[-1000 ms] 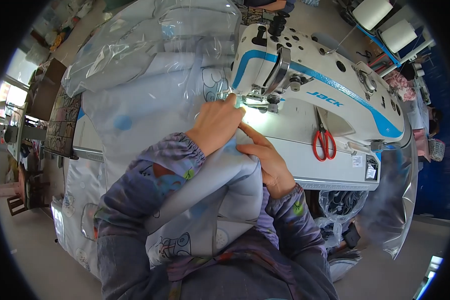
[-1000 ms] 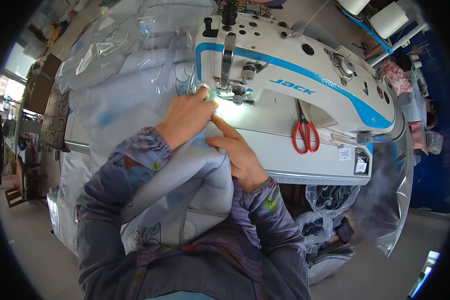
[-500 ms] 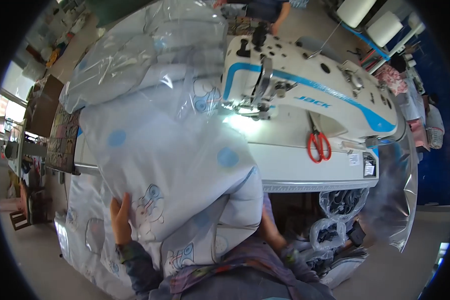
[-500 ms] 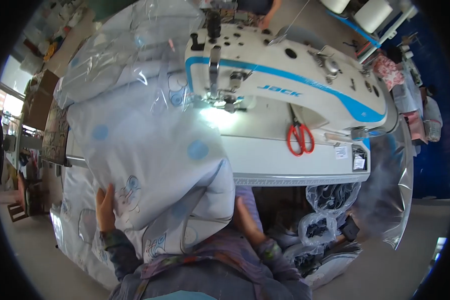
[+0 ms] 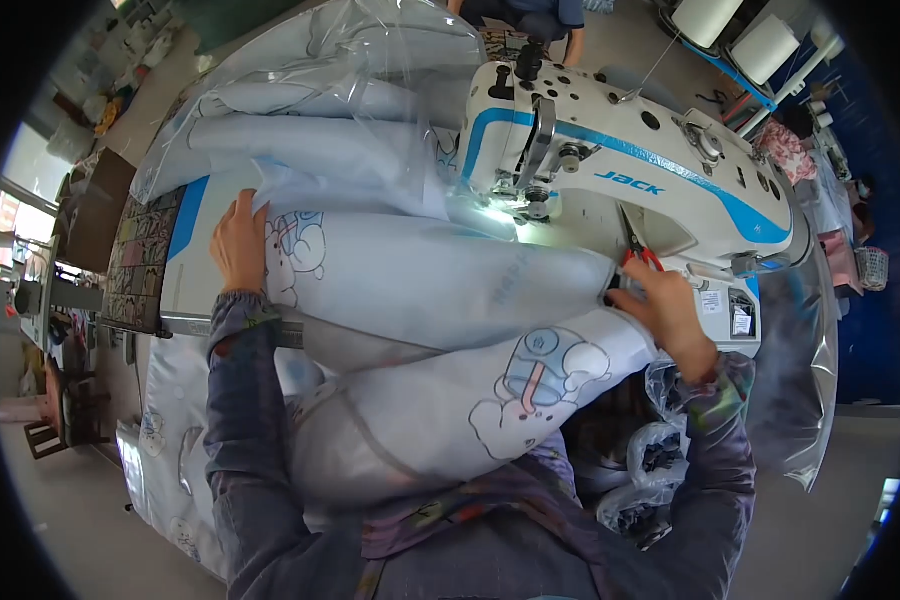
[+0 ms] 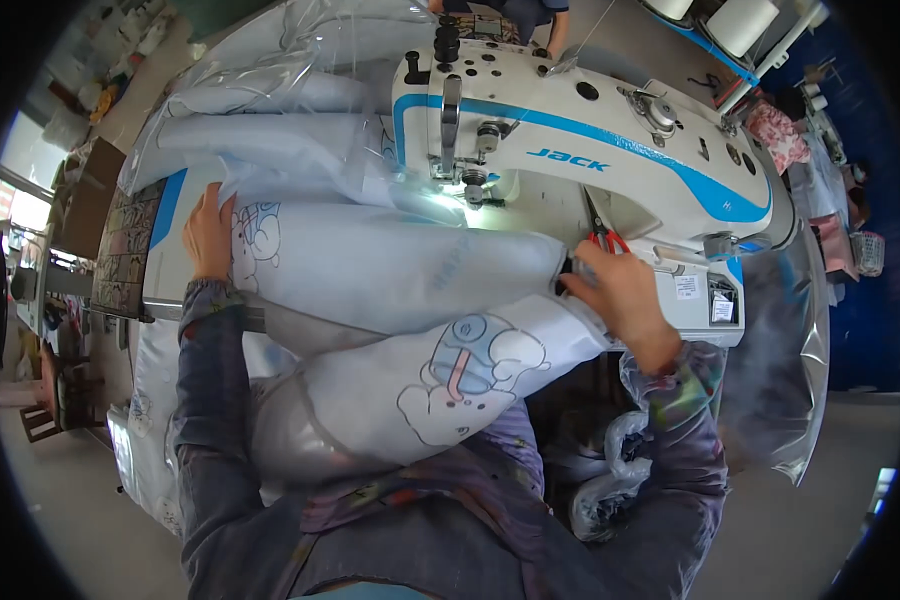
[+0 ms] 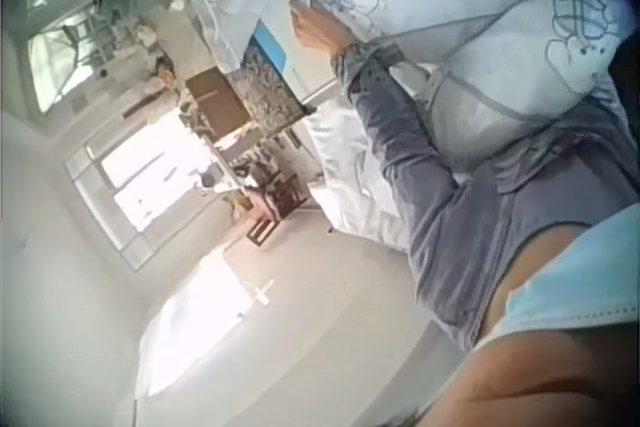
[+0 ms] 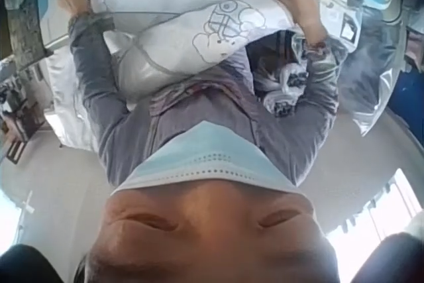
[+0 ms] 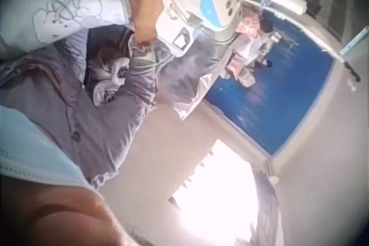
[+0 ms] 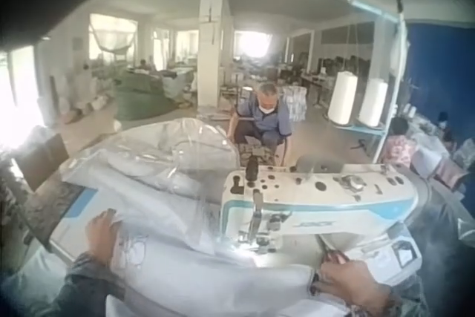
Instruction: Sewing clear plastic and patterned fabric covers using an industrial sewing machine.
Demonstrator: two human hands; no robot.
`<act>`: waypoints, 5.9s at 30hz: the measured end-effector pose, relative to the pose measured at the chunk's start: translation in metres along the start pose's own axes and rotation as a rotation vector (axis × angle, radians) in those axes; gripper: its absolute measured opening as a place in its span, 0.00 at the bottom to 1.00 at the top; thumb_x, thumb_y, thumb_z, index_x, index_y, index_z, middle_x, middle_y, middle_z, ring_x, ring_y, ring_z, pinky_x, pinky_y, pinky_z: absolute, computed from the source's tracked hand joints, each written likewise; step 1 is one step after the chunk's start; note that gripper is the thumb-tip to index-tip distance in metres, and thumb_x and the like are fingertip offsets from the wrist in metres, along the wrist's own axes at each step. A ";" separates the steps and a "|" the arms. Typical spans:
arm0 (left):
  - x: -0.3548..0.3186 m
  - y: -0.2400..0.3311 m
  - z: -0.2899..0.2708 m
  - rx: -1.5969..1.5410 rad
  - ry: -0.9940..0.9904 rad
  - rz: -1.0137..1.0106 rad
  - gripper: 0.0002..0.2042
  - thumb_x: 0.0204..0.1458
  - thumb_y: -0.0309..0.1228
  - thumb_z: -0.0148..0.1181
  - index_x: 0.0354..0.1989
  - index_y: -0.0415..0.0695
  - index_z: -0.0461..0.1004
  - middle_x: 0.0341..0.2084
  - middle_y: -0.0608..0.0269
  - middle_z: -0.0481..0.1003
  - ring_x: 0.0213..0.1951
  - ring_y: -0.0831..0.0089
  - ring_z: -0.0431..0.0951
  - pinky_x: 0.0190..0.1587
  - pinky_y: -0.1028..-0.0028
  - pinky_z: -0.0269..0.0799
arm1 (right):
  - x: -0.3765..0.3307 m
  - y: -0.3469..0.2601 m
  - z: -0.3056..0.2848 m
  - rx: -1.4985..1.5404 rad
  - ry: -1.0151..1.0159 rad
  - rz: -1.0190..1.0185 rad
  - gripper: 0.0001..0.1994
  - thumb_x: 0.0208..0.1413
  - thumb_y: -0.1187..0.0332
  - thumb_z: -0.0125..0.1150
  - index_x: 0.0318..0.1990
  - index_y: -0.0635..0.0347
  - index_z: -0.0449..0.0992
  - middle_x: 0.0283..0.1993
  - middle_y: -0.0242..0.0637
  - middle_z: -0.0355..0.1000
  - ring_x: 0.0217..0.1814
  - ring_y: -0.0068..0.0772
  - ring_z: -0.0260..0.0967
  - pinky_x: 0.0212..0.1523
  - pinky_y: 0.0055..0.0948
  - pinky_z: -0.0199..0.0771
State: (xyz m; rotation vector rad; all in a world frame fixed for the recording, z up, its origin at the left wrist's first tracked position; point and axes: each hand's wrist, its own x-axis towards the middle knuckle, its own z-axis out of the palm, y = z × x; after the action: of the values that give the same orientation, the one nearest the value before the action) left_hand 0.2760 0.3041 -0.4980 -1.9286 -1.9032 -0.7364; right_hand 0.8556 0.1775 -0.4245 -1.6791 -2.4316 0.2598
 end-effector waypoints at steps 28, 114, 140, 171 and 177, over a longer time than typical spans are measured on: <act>-0.031 0.231 -0.052 -0.384 -0.324 0.730 0.07 0.46 0.26 0.63 0.34 0.43 0.77 0.34 0.64 0.74 0.40 0.66 0.78 0.42 0.68 0.76 | 0.054 -0.136 0.077 0.199 0.057 0.049 0.17 0.64 0.69 0.57 0.60 0.53 0.77 0.34 0.40 0.71 0.28 0.50 0.75 0.28 0.48 0.77; -0.017 0.271 -0.012 -0.072 -0.256 0.637 0.04 0.48 0.29 0.60 0.32 0.48 0.79 0.34 0.67 0.74 0.43 0.69 0.76 0.46 0.67 0.67 | 0.061 -0.092 0.073 0.262 0.016 -0.323 0.42 0.51 0.37 0.69 0.69 0.54 0.71 0.75 0.51 0.62 0.80 0.55 0.55 0.80 0.58 0.42; -0.021 0.287 -0.008 -0.179 -0.362 0.566 0.06 0.46 0.27 0.63 0.31 0.40 0.80 0.35 0.58 0.76 0.43 0.61 0.79 0.42 0.64 0.78 | 0.097 -0.150 0.128 0.134 0.359 -0.185 0.25 0.57 0.56 0.62 0.60 0.58 0.78 0.62 0.42 0.75 0.72 0.42 0.65 0.76 0.46 0.54; 0.000 0.251 -0.056 0.031 -0.540 0.625 0.21 0.56 0.39 0.63 0.56 0.44 0.78 0.66 0.57 0.70 0.71 0.63 0.64 0.77 0.51 0.48 | 0.165 -0.203 0.143 0.430 0.290 -0.055 0.28 0.69 0.53 0.53 0.68 0.63 0.68 0.68 0.50 0.69 0.74 0.49 0.63 0.76 0.48 0.53; 0.116 0.125 -0.094 0.213 -0.130 0.742 0.12 0.54 0.26 0.59 0.46 0.52 0.77 0.39 0.64 0.78 0.48 0.60 0.80 0.66 0.57 0.67 | 0.195 -0.211 0.146 0.310 0.387 -0.312 0.39 0.68 0.41 0.51 0.73 0.66 0.61 0.72 0.54 0.65 0.79 0.54 0.56 0.78 0.51 0.52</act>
State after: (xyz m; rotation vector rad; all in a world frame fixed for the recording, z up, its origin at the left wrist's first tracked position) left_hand 0.3846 0.3392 -0.3398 -2.3304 -1.1031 -0.1793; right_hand 0.5611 0.2803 -0.5060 -1.0877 -2.1829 0.2270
